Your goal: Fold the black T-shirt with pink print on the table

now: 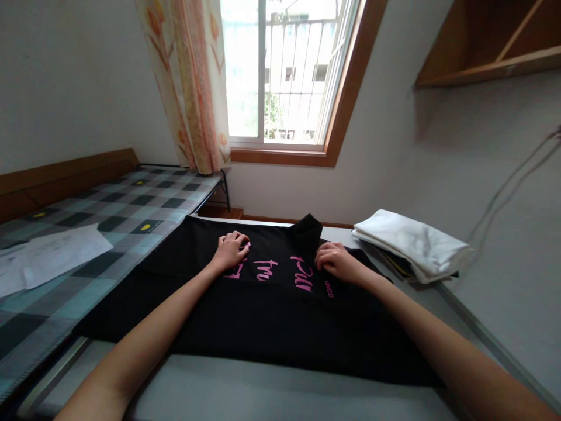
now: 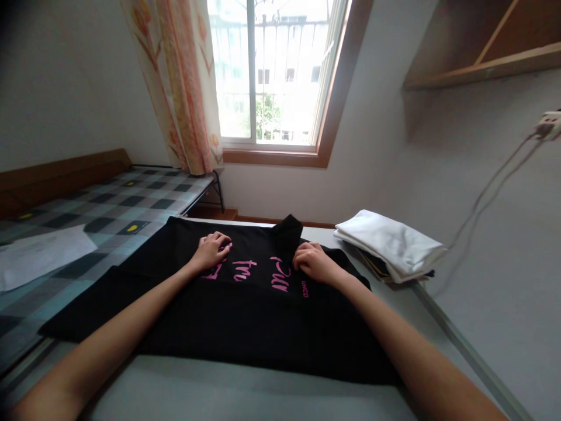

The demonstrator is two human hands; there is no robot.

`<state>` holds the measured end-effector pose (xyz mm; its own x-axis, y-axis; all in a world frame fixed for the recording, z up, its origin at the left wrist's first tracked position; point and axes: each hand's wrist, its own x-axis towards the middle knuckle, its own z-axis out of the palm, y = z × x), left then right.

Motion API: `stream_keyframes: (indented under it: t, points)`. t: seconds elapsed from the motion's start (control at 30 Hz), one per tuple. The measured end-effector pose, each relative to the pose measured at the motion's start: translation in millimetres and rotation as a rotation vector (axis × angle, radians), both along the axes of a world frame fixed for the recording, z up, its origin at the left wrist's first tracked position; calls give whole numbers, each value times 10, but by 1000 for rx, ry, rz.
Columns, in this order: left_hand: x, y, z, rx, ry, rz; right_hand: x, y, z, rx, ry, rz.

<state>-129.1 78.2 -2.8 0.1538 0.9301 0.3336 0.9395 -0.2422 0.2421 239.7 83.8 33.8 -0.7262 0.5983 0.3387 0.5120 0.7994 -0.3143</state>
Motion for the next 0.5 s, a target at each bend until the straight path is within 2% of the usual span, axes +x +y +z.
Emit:
stream_keyframes:
  t: [0.03, 0.1, 0.23, 0.37, 0.5]
  points:
    - [2, -2, 1, 1, 2, 0, 37, -128, -26, -59, -27, 7]
    - [4, -7, 6, 0, 7, -1, 86, -276, -38, -162, 10, -75]
    - [2, -17, 14, -14, 5, -2, 24, -264, 29, -280, 203, -367]
    - [-20, -28, 1, -28, -13, -11, -129, -221, 29, -204, 248, -633]
    - [-60, 25, 31, -68, -92, 15, -128, -333, -20, -73, 120, -901]
